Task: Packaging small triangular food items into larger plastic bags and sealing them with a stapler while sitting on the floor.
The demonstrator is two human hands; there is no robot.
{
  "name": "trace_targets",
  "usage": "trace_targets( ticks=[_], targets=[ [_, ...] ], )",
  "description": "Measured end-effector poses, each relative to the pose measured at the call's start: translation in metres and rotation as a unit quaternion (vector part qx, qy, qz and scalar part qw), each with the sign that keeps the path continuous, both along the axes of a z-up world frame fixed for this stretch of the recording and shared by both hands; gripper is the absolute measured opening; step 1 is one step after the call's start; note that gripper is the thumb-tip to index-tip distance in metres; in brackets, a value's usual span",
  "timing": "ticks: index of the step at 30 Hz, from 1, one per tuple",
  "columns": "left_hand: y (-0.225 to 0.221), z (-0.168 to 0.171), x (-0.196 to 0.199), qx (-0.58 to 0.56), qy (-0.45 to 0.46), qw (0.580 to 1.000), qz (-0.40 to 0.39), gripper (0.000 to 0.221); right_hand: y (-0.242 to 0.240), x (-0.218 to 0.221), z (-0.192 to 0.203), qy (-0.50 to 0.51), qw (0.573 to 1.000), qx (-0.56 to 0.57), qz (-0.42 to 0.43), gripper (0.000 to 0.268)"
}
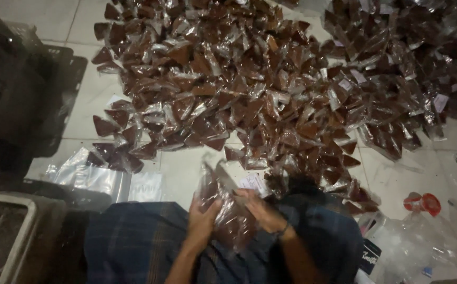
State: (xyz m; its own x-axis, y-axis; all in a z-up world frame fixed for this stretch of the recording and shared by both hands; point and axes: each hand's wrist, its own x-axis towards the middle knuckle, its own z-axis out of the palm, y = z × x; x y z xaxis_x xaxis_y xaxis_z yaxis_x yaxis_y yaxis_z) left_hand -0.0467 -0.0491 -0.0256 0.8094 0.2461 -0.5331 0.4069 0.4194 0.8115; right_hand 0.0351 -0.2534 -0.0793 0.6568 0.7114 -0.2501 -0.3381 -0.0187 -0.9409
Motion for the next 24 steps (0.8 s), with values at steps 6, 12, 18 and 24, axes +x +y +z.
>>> trace_targets(
  ticks=[6,12,18,24],
  targets=[
    [0.013,-0.038,0.008,0.397,-0.045,0.896,-0.193,0.056,-0.042,0.024,0.009,0.018,0.987,-0.098,0.128,0.075],
    [0.154,-0.093,0.025,0.604,0.138,0.761,-0.193,0.037,-0.104,0.075,0.159,0.039,0.871,0.317,-0.374,0.033],
    [0.209,-0.142,0.037,0.590,0.257,0.736,-0.211,0.034,-0.038,0.072,0.149,-0.135,0.939,-0.149,-0.279,0.053],
    [0.204,-0.092,0.039,0.509,0.280,0.769,-0.266,0.031,0.011,-0.007,-0.075,-0.290,0.913,-0.287,0.010,0.035]
  ],
)
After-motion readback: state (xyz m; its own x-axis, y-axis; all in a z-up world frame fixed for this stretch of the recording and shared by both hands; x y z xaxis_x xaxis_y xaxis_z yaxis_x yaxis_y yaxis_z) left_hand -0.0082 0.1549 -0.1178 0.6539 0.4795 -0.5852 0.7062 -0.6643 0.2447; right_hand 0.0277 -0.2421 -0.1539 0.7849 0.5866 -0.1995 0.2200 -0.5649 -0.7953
